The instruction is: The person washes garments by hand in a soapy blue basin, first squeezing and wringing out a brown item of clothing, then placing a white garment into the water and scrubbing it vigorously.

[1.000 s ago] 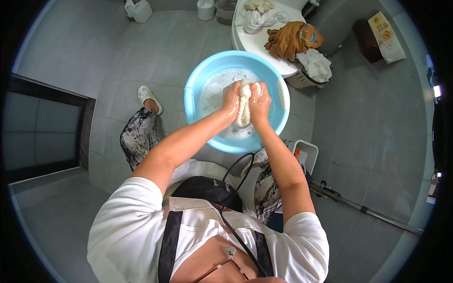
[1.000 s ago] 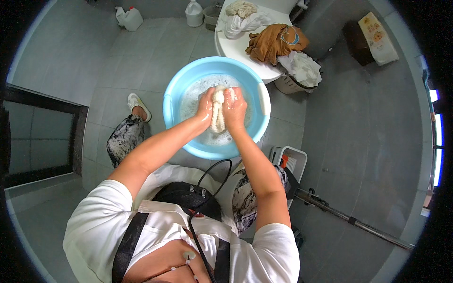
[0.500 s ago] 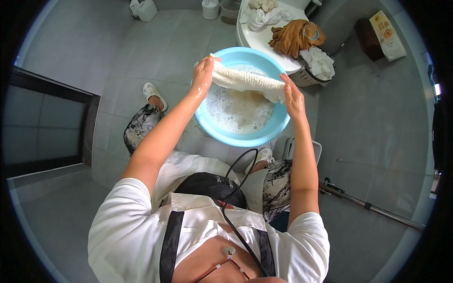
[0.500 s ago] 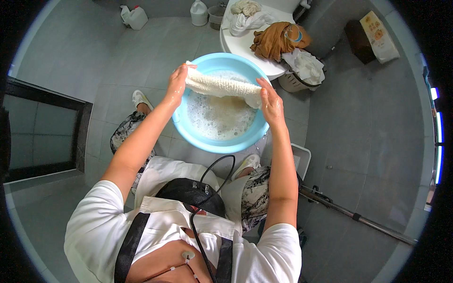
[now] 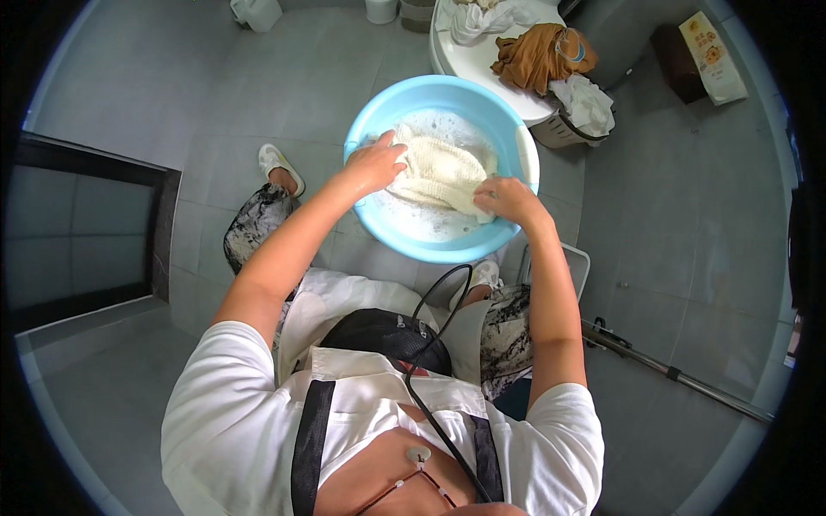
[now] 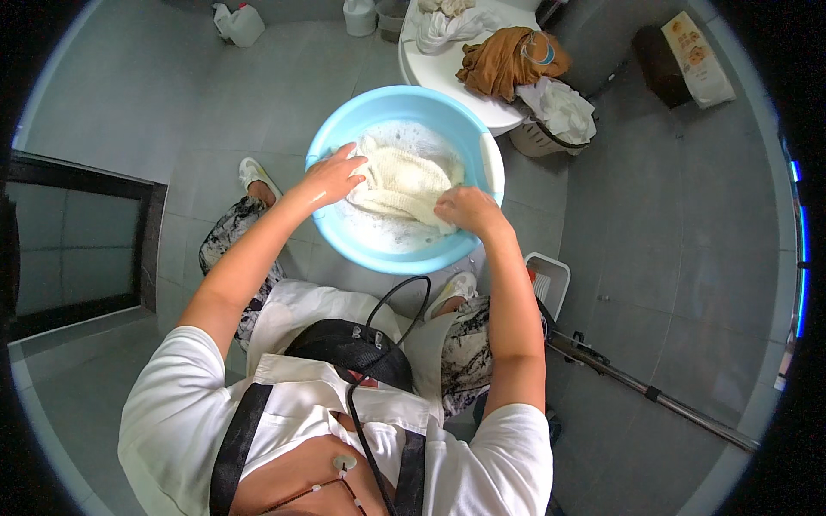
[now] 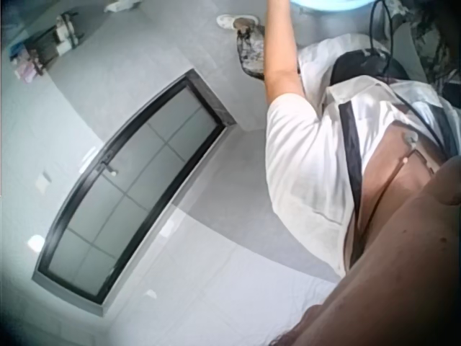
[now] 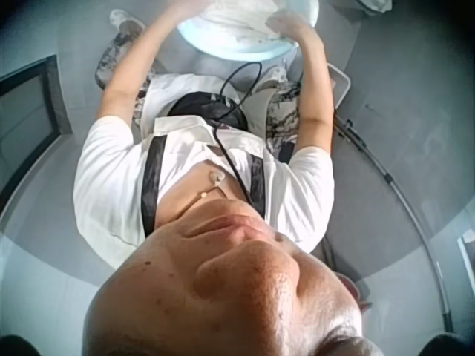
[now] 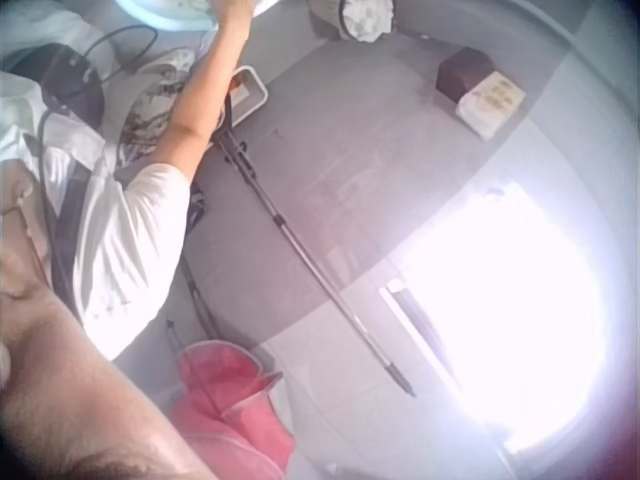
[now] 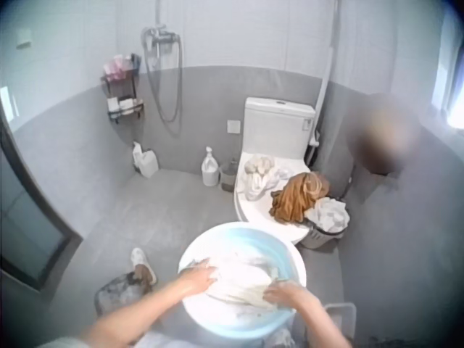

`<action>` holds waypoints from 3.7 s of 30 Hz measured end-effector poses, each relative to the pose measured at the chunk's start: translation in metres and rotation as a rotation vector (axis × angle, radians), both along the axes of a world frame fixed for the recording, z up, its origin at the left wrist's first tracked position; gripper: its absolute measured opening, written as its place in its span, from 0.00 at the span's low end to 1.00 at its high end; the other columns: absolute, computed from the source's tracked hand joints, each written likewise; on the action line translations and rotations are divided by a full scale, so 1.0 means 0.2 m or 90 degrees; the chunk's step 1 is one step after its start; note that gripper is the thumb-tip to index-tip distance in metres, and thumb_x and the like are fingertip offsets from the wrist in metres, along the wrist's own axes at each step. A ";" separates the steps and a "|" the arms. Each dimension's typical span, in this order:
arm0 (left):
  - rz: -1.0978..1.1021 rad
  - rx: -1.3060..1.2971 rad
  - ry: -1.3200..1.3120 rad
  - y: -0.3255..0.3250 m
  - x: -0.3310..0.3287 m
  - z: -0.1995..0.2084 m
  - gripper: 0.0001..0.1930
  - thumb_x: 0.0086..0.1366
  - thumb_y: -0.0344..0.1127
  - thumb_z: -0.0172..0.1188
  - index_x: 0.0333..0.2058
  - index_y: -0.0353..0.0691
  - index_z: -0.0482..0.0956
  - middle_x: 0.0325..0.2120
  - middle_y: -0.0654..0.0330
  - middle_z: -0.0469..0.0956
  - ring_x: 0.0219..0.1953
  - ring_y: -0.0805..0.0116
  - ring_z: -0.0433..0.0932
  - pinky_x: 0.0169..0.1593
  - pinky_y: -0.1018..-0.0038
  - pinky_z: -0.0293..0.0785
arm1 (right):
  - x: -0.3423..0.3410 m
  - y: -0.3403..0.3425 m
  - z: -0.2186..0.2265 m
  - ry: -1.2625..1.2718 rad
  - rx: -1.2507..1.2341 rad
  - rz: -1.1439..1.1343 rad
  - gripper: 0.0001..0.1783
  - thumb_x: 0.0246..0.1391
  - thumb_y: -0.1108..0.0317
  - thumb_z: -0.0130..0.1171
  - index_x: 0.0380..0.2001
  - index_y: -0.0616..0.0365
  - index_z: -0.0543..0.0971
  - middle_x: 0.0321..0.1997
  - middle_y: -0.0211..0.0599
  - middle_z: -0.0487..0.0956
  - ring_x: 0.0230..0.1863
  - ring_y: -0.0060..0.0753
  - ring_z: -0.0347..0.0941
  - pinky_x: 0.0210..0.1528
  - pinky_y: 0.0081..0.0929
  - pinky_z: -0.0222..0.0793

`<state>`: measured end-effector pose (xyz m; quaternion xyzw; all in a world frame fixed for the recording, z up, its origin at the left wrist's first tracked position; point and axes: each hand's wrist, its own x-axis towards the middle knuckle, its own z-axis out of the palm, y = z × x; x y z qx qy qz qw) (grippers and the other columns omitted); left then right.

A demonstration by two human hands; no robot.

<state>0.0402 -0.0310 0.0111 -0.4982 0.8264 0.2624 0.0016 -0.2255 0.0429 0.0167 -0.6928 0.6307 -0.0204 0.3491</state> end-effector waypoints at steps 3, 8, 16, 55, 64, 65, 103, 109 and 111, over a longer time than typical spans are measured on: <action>-0.033 -0.070 -0.088 -0.01 -0.04 -0.02 0.28 0.52 0.38 0.58 0.54 0.48 0.64 0.59 0.53 0.51 0.56 0.50 0.58 0.54 0.62 0.62 | 0.02 -0.03 -0.12 0.126 -0.184 0.028 0.27 0.40 0.55 0.60 0.48 0.44 0.72 0.53 0.39 0.68 0.45 0.43 0.71 0.47 0.33 0.66; -0.134 -0.118 -0.183 -0.07 -0.13 -0.20 0.43 0.44 0.38 0.66 0.59 0.52 0.53 0.60 0.54 0.47 0.58 0.51 0.57 0.54 0.61 0.62 | 0.16 -0.08 -0.12 0.196 0.043 0.051 0.49 0.34 0.55 0.65 0.60 0.36 0.51 0.62 0.55 0.50 0.53 0.53 0.64 0.51 0.39 0.64; -0.074 0.104 -0.251 -0.08 -0.27 -0.35 0.32 0.51 0.38 0.58 0.56 0.47 0.60 0.50 0.54 0.67 0.54 0.54 0.63 0.56 0.54 0.53 | 0.23 -0.11 -0.46 0.319 0.086 0.141 0.38 0.41 0.63 0.60 0.57 0.45 0.59 0.60 0.52 0.57 0.55 0.45 0.64 0.49 0.38 0.66; 0.534 0.703 1.258 0.00 -0.33 -0.08 0.23 0.59 0.56 0.46 0.42 0.42 0.71 0.42 0.54 0.72 0.45 0.56 0.71 0.50 0.61 0.67 | 0.30 -0.04 0.09 -0.713 -0.149 -0.392 0.28 0.41 0.70 0.51 0.51 0.54 0.64 0.52 0.40 0.63 0.51 0.34 0.63 0.51 0.30 0.61; 0.510 0.628 1.127 0.02 -0.47 0.11 0.18 0.59 0.52 0.49 0.38 0.44 0.70 0.34 0.60 0.72 0.37 0.67 0.72 0.43 0.70 0.69 | 0.46 -0.02 0.01 -0.448 -0.536 -0.315 0.31 0.46 0.52 0.53 0.52 0.56 0.63 0.59 0.51 0.53 0.62 0.50 0.44 0.62 0.43 0.40; 0.500 0.601 1.114 0.02 -0.48 0.08 0.18 0.58 0.52 0.50 0.37 0.44 0.70 0.34 0.60 0.73 0.37 0.67 0.72 0.43 0.70 0.69 | 0.46 -0.03 0.00 -0.449 -0.557 -0.324 0.31 0.46 0.53 0.54 0.52 0.56 0.63 0.58 0.52 0.53 0.62 0.51 0.45 0.61 0.44 0.41; 0.330 0.044 0.479 -0.23 -0.05 0.02 0.28 0.65 0.54 0.38 0.41 0.34 0.75 0.37 0.54 0.76 0.36 0.69 0.75 0.40 0.77 0.69 | -0.14 -0.09 0.04 -0.716 -0.060 -0.434 0.33 0.56 0.40 0.34 0.56 0.52 0.62 0.61 0.42 0.59 0.63 0.42 0.51 0.60 0.45 0.47; 0.455 0.420 0.633 -0.16 -0.11 0.12 0.29 0.65 0.57 0.33 0.43 0.38 0.74 0.34 0.58 0.75 0.35 0.68 0.74 0.41 0.75 0.71 | -0.13 -0.10 0.04 -0.488 -0.169 -0.373 0.21 0.53 0.56 0.51 0.47 0.57 0.72 0.50 0.38 0.71 0.51 0.34 0.66 0.52 0.30 0.60; 0.482 0.504 0.725 -0.18 -0.13 0.09 0.28 0.65 0.56 0.32 0.45 0.39 0.72 0.37 0.56 0.74 0.39 0.66 0.73 0.44 0.71 0.70 | -0.09 -0.10 0.00 -0.451 -0.132 -0.300 0.19 0.50 0.60 0.55 0.44 0.58 0.74 0.47 0.39 0.73 0.48 0.34 0.69 0.48 0.28 0.64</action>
